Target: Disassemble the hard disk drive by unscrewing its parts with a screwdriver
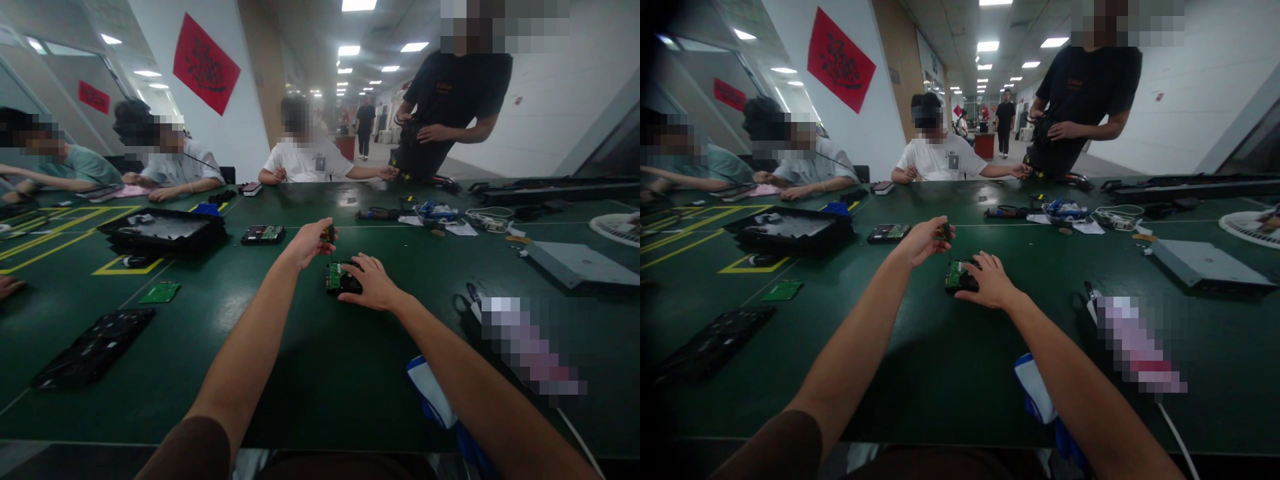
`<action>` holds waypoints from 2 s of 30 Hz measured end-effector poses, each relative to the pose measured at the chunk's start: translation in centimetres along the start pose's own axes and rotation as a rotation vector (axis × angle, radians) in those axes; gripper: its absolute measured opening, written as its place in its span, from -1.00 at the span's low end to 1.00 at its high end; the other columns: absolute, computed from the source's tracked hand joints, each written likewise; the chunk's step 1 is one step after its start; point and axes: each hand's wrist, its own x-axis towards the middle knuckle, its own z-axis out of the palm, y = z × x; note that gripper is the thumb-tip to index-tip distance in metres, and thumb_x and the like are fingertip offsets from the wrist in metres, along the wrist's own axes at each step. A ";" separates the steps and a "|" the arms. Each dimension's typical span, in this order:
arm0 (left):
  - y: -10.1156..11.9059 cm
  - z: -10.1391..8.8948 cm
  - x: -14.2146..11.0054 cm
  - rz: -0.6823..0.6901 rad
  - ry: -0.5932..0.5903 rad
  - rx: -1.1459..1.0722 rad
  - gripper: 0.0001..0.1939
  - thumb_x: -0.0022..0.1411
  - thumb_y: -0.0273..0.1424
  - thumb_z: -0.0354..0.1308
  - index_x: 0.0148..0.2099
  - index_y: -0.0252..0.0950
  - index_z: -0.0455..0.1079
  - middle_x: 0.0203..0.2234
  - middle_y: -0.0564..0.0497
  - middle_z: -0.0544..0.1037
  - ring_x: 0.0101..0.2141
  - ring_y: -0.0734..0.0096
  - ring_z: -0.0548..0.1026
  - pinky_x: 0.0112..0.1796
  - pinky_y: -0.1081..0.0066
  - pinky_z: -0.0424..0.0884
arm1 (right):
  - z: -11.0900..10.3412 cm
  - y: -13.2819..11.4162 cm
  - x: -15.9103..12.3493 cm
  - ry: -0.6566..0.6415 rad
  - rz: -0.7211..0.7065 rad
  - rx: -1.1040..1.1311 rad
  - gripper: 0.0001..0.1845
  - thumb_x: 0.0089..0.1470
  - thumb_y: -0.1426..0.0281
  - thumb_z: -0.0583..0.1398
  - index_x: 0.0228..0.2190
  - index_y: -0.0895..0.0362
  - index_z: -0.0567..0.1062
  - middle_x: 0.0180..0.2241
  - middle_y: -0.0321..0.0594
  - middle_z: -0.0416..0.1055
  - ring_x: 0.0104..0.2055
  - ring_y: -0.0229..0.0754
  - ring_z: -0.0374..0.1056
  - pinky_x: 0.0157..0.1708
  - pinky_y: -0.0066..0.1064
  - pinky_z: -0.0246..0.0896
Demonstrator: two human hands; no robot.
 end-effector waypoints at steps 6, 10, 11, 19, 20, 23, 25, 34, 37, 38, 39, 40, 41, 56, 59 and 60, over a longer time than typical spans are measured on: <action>-0.7 -0.1 0.5 -0.009 0.006 0.027 -0.62 0.30 -0.11 0.12 -0.22 -0.36 0.49 -0.38 -0.13 0.57 -0.57 0.48 0.46 -0.52 0.46 0.33 | 1.2 0.4 0.5 -0.060 0.000 0.008 -0.06 0.05 -0.27 0.13 0.30 -0.04 0.22 0.40 -0.02 -0.06 0.44 0.21 -0.25 0.35 0.12 -0.46; -0.9 -0.1 0.7 -0.010 0.008 0.026 -0.62 0.30 -0.11 0.12 -0.22 -0.36 0.49 -0.39 -0.12 0.56 -0.57 0.47 0.46 -0.52 0.46 0.33 | 1.3 0.5 0.5 -0.074 -0.011 0.009 -0.13 0.10 -0.23 0.12 0.29 -0.06 0.24 0.39 -0.02 -0.01 0.42 0.21 -0.17 0.35 0.14 -0.44; -0.9 -0.1 0.7 -0.013 0.007 0.026 -0.62 0.30 -0.11 0.12 -0.22 -0.36 0.48 -0.39 -0.13 0.56 -0.57 0.47 0.46 -0.52 0.46 0.33 | 1.3 0.5 0.5 -0.073 -0.014 0.009 -0.15 0.11 -0.22 0.12 0.29 -0.07 0.24 0.38 -0.02 0.01 0.42 0.20 -0.15 0.35 0.14 -0.42; -1.1 0.0 0.7 -0.029 0.012 0.020 -0.62 0.31 -0.12 0.10 -0.22 -0.36 0.48 -0.39 -0.13 0.56 -0.57 0.47 0.47 -0.52 0.46 0.33 | 1.1 0.6 0.2 -0.067 -0.018 0.011 -0.24 0.14 -0.12 0.16 0.27 -0.08 0.28 0.34 -0.03 0.08 0.38 0.21 -0.08 0.33 0.16 -0.34; -1.1 0.0 0.7 -0.025 0.012 0.019 -0.63 0.32 -0.12 0.10 -0.22 -0.36 0.48 -0.39 -0.13 0.56 -0.57 0.47 0.46 -0.52 0.46 0.33 | 1.0 0.6 0.2 -0.067 -0.019 0.010 -0.25 0.14 -0.12 0.16 0.26 -0.08 0.29 0.34 -0.03 0.08 0.38 0.21 -0.08 0.33 0.16 -0.34; -1.0 0.1 0.6 -0.024 0.010 0.014 -0.63 0.32 -0.13 0.09 -0.23 -0.36 0.47 -0.39 -0.13 0.55 -0.57 0.47 0.46 -0.52 0.46 0.32 | 1.0 0.6 0.0 -0.072 -0.013 0.009 -0.26 0.15 -0.11 0.15 0.26 -0.08 0.29 0.34 -0.03 0.07 0.38 0.22 -0.08 0.33 0.16 -0.35; -1.0 0.0 0.6 -0.033 0.007 0.011 -0.63 0.32 -0.13 0.09 -0.23 -0.36 0.47 -0.39 -0.14 0.55 -0.56 0.47 0.47 -0.52 0.46 0.32 | 1.1 0.6 -0.1 -0.071 -0.009 0.002 -0.26 0.16 -0.11 0.14 0.26 -0.08 0.29 0.34 -0.02 0.07 0.38 0.22 -0.08 0.33 0.16 -0.35; -1.4 -0.4 0.9 -0.021 0.036 -0.020 -0.62 0.33 -0.12 0.07 -0.23 -0.36 0.46 -0.41 -0.12 0.54 -0.57 0.46 0.47 -0.50 0.44 0.34 | 1.3 0.7 -0.3 -0.062 -0.020 -0.009 -0.27 0.17 -0.11 0.13 0.26 -0.08 0.29 0.31 -0.02 0.10 0.37 0.21 -0.06 0.32 0.16 -0.32; -1.4 -0.3 0.9 -0.030 0.044 -0.025 -0.62 0.35 -0.12 0.06 -0.23 -0.36 0.46 -0.43 -0.11 0.54 -0.58 0.47 0.46 -0.49 0.45 0.35 | 1.4 0.8 -0.4 -0.059 -0.016 -0.005 -0.28 0.16 -0.10 0.15 0.25 -0.07 0.31 0.31 -0.01 0.10 0.37 0.21 -0.06 0.32 0.16 -0.32; -1.4 -0.3 1.0 -0.032 0.047 -0.028 -0.62 0.35 -0.12 0.06 -0.23 -0.36 0.46 -0.43 -0.11 0.54 -0.59 0.47 0.46 -0.48 0.45 0.35 | 1.3 0.8 -0.4 -0.056 -0.016 -0.005 -0.28 0.16 -0.09 0.16 0.25 -0.07 0.31 0.31 0.00 0.10 0.37 0.21 -0.06 0.32 0.16 -0.32; -1.5 -0.4 1.0 -0.032 0.051 -0.031 -0.62 0.35 -0.12 0.06 -0.23 -0.36 0.46 -0.44 -0.10 0.54 -0.59 0.48 0.46 -0.48 0.45 0.36 | 1.3 0.8 -0.4 -0.054 -0.017 -0.005 -0.28 0.16 -0.09 0.15 0.24 -0.06 0.32 0.31 0.00 0.10 0.37 0.21 -0.06 0.32 0.16 -0.32; -1.5 -0.4 1.0 -0.030 0.054 -0.035 -0.62 0.35 -0.12 0.06 -0.23 -0.36 0.46 -0.44 -0.10 0.54 -0.59 0.48 0.46 -0.48 0.45 0.36 | 1.3 0.8 -0.5 -0.053 -0.017 -0.004 -0.29 0.16 -0.09 0.15 0.24 -0.06 0.32 0.31 0.00 0.10 0.36 0.21 -0.06 0.31 0.17 -0.32; -1.6 -0.5 1.0 -0.027 0.055 -0.039 -0.62 0.34 -0.12 0.06 -0.23 -0.36 0.46 -0.45 -0.09 0.54 -0.59 0.48 0.46 -0.48 0.45 0.37 | 1.3 0.8 -0.5 -0.054 -0.017 -0.004 -0.29 0.16 -0.10 0.15 0.24 -0.07 0.32 0.31 0.00 0.11 0.36 0.21 -0.06 0.31 0.17 -0.32; -1.9 -0.9 1.4 -0.013 0.098 -0.041 -0.61 0.36 -0.11 0.01 -0.26 -0.35 0.43 -0.45 -0.11 0.54 -0.59 0.47 0.45 -0.50 0.45 0.35 | 1.2 0.8 -0.7 -0.065 -0.007 -0.001 -0.29 0.16 -0.11 0.14 0.24 -0.08 0.31 0.31 -0.03 0.11 0.37 0.20 -0.06 0.33 0.16 -0.33; -2.0 -0.8 1.5 -0.001 0.095 -0.016 -0.60 0.36 -0.10 0.01 -0.26 -0.34 0.43 -0.44 -0.10 0.54 -0.60 0.47 0.45 -0.49 0.45 0.35 | 1.3 1.0 -0.7 -0.059 -0.014 0.002 -0.29 0.16 -0.10 0.15 0.25 -0.08 0.31 0.31 -0.03 0.10 0.37 0.20 -0.06 0.32 0.16 -0.33; -2.0 -0.8 1.5 0.006 0.094 -0.005 -0.60 0.37 -0.10 0.00 -0.25 -0.34 0.43 -0.44 -0.10 0.54 -0.61 0.48 0.45 -0.50 0.44 0.35 | 1.3 1.0 -0.7 -0.056 -0.017 0.001 -0.28 0.16 -0.10 0.15 0.25 -0.08 0.30 0.31 -0.03 0.10 0.37 0.21 -0.07 0.32 0.16 -0.32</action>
